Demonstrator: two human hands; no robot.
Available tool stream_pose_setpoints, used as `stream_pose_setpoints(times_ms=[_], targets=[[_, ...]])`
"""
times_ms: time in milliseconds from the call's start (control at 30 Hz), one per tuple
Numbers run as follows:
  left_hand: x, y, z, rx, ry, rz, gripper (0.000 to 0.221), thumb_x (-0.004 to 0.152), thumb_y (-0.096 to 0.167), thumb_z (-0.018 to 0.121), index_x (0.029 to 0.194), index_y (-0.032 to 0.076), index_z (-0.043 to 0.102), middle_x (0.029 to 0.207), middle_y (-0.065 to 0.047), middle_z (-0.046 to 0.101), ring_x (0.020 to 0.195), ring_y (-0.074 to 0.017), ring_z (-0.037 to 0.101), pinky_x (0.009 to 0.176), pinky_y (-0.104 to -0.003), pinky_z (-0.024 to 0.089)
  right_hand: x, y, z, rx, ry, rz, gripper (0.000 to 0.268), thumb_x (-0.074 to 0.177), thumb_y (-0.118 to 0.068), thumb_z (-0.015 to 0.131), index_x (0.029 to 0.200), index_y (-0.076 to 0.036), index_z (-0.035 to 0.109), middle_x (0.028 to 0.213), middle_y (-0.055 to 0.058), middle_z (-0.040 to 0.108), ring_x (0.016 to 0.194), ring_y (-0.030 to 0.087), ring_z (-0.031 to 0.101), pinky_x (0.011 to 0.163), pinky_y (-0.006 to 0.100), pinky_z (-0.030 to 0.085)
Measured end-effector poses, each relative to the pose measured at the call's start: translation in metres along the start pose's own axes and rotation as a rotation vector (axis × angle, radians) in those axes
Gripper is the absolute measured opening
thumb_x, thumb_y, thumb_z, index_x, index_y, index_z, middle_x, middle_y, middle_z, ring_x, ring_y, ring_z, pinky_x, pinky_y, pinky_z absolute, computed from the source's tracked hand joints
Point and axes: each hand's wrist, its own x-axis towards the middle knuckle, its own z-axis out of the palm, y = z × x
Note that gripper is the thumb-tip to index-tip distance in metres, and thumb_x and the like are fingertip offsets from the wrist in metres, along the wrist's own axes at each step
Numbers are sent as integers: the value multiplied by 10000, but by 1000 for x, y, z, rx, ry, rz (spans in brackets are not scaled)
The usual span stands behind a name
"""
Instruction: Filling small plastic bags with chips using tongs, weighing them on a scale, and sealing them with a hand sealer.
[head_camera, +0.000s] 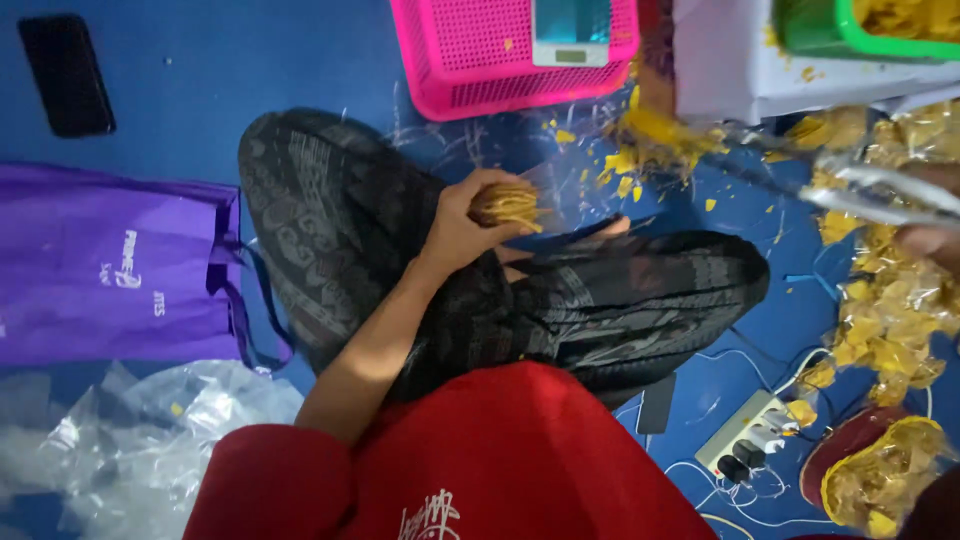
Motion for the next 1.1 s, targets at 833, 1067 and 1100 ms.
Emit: stream_pose_setpoints(times_ms=[833,1067,1100], targets=[[-2,23,1,21,-92,19,559,748,37,910,1250,42,666,1254,-79,718,1040,-194,726,931,-292,585,-24,-332,137,-1534,38,-338,312,1060,-498,561,1322,-375,677,957,-166,749,532,30,706,488,180,480],[-1,24,-1,110,-58,107,569,757,60,920,1260,64,653,1245,-93,719,1051,-234,725,964,-335,580,-21,-361,149,-1772,-12,-357,276,1144,-521,432,1324,-404,606,930,-215,690,458,-21,635,464,117,429],[0,23,-1,76,-52,87,563,761,47,916,1257,47,650,1237,-90,718,1033,-220,722,946,-320,581,-21,-366,150,-1758,-32,-342,286,1140,-496,436,1348,-389,601,910,-208,701,445,-16,650,439,119,429]])
